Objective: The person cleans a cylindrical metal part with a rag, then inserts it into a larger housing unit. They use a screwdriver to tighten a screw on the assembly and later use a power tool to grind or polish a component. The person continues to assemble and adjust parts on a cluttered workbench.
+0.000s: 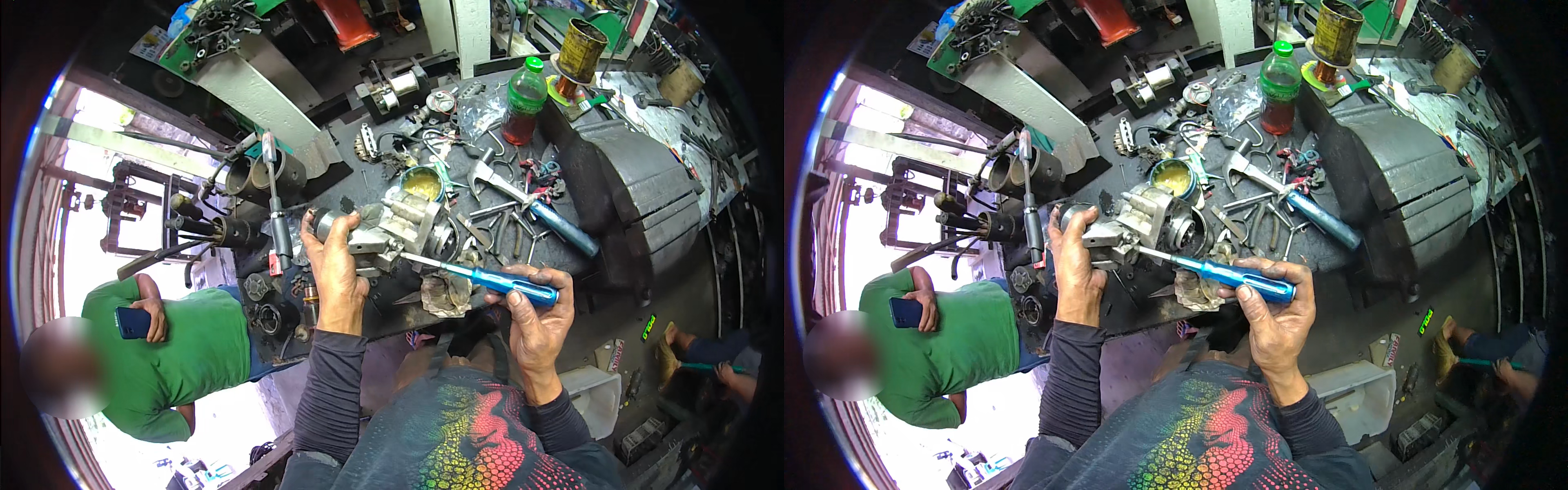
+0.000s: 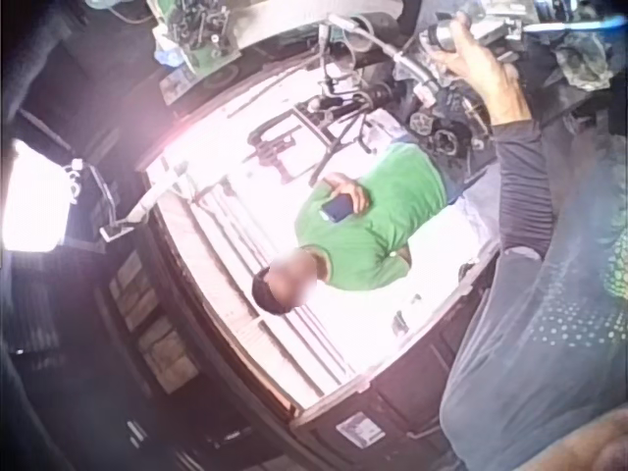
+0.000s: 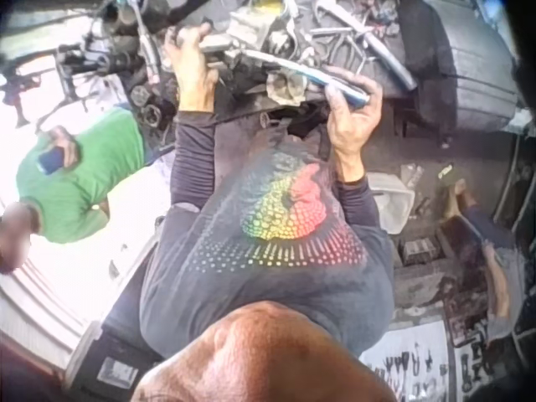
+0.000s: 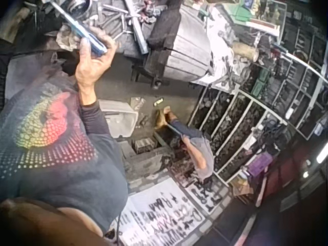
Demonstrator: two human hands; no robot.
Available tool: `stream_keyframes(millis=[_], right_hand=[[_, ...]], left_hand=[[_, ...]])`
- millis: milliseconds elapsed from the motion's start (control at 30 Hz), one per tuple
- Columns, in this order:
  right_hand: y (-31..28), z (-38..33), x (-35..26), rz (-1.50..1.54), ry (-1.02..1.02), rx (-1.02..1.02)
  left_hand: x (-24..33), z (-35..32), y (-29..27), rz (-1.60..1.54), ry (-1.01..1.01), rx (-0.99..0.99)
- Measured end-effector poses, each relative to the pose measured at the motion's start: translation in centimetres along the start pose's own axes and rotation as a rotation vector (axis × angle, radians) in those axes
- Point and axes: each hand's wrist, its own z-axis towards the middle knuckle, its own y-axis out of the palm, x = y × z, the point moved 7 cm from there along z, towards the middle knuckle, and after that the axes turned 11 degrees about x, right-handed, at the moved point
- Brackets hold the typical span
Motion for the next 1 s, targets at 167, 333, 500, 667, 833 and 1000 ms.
stream_keyframes(millis=[167, 333, 500, 667, 833, 1000], right_hand=[[-0.6, -0.5, 0.7, 0.102, 0.033, 0.097], [-0.1, -0.7, 1.9, 0.157, 0.045, 0.085], [-0.1, -0.8, 2.8, 0.181, 0.045, 0.092], [-0.1, -0.9, 3.2, 0.171, 0.064, 0.113], [-0.3, -0.8, 3.4, 0.172, 0.063, 0.117], [-0.4, -0.8, 3.8, 0.215, 0.085, 0.125]], left_hand=[[-0.1, -0.4, -0.2, -0.031, -0.016, 0.035], [-0.7, 0.2, -0.6, -0.024, -0.036, 0.057], [-1.0, 1.1, -0.6, -0.018, -0.051, -0.017], [-1.1, 1.2, -0.9, -0.028, -0.076, -0.006], [-0.6, 0.3, -0.6, -0.031, -0.067, 0.049], [-0.1, -0.4, -0.2, -0.064, -0.064, 0.038]])
